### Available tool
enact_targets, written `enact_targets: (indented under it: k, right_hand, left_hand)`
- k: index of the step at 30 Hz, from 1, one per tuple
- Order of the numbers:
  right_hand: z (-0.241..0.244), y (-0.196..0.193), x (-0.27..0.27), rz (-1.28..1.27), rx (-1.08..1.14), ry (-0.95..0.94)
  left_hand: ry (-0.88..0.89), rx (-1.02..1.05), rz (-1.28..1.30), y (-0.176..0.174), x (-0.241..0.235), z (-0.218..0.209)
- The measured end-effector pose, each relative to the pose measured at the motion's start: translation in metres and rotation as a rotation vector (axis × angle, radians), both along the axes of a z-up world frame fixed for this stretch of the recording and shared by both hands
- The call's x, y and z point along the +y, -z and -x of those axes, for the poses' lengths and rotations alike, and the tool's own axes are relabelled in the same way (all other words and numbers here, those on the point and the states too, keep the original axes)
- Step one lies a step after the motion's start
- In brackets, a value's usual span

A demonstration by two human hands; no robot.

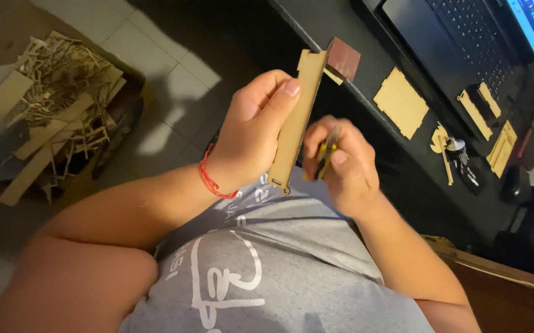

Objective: The person assembles a wooden model kit by hand, fitting together laser-cut pieces. They use a utility knife to trim edges and a sanding block to smooth the wood surfaces. The person handles various wooden components, including a rectangular base and long strips, while working at a desk with a laptop.

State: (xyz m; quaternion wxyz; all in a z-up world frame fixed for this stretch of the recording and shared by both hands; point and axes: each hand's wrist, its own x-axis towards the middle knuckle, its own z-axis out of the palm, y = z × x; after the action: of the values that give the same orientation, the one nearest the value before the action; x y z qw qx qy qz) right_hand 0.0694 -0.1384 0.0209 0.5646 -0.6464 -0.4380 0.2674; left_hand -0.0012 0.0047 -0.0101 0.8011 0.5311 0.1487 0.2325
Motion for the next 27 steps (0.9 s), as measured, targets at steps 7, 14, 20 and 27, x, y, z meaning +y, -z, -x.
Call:
enact_targets:
  k: [7,14,20,27]
  right_hand:
    - [-0.002,0.045,-0.016,-0.166,0.082,0.015]
    - [-0.002,0.043,0.002,-0.070,0.087,0.095]
    - [-0.019,0.041,0.014,-0.090,0.192,0.257]
    - [-0.030,0.037,0.018,-0.199,0.532,0.291]
  left_hand:
    - [-0.117,0.129,0.089,0.030,0.009,0.001]
    - [0.014,0.062,0.284,0.038,-0.015,-0.009]
    - [0.155,0.059,0.267,0.015,-0.025,-0.003]
    - [0.151,0.103,0.275,0.018,-0.027,0.001]
